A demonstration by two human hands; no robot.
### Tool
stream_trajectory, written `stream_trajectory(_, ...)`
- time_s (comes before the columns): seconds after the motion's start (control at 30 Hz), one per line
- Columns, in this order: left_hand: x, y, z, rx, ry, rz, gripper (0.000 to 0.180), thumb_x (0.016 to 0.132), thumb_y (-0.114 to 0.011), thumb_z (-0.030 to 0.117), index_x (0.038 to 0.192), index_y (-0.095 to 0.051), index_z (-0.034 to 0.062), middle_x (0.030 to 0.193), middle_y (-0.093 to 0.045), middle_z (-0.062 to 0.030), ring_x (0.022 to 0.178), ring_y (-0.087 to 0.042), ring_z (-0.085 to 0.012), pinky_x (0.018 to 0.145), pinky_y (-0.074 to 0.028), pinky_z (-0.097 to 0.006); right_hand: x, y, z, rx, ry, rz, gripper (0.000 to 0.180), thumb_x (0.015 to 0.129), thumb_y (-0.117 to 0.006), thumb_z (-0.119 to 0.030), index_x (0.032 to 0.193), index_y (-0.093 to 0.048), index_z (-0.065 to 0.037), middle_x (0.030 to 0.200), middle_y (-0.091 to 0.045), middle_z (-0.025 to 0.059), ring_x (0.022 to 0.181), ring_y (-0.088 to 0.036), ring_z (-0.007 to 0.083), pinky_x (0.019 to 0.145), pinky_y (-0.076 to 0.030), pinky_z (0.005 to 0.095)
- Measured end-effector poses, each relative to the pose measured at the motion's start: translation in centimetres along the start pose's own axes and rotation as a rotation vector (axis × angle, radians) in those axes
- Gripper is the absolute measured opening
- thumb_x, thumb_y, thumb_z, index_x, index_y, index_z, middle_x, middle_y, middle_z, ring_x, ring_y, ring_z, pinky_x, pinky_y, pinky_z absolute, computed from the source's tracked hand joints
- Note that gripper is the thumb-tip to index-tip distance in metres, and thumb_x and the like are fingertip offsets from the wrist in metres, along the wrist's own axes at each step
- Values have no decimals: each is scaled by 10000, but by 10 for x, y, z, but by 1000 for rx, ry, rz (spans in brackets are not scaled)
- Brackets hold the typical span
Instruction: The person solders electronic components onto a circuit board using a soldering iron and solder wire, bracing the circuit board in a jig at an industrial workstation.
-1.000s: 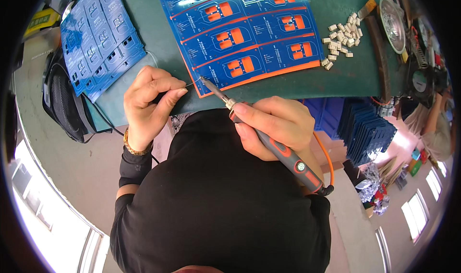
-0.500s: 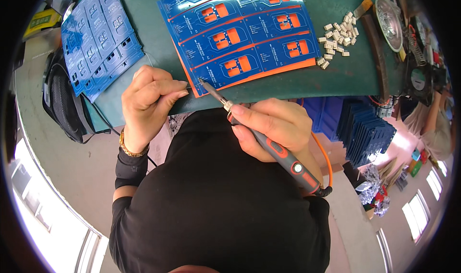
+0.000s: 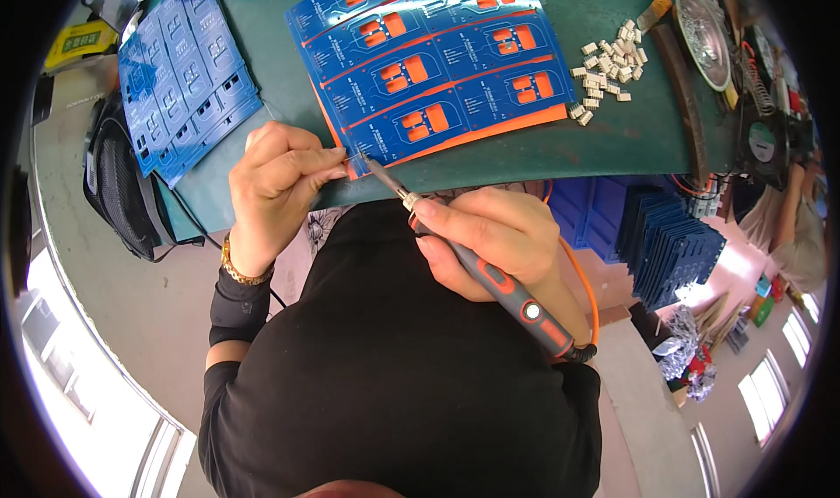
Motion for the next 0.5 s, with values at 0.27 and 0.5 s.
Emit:
stream_trajectory(0.27,0,0,-2,-96,-38,-20,185,680,-798,62,853,-733,61,786,-608,-22,724,-569,-161,659,-418,-288,-2,6,-3,-35,29,29,288,703,-692,-29,989,-686,7,708,-661,63,608,-662,182,523,-507,253)
stream_trajectory(0.5,-10,9,-19,-114,96,89,222,656,-818,86,854,-718,73,841,-590,-34,739,-550,-180,632,-446,-301,0,4,3,-22,2,44,287,709,-687,0,996,-693,-14,706,-659,49,581,-635,153,520,-491,240)
Point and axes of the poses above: each hand's wrist, its own x-axis towards the middle knuckle, its own y-axis out of the back of the hand, z = x × y, the point moved 7 cm from there along x, towards the middle knuckle
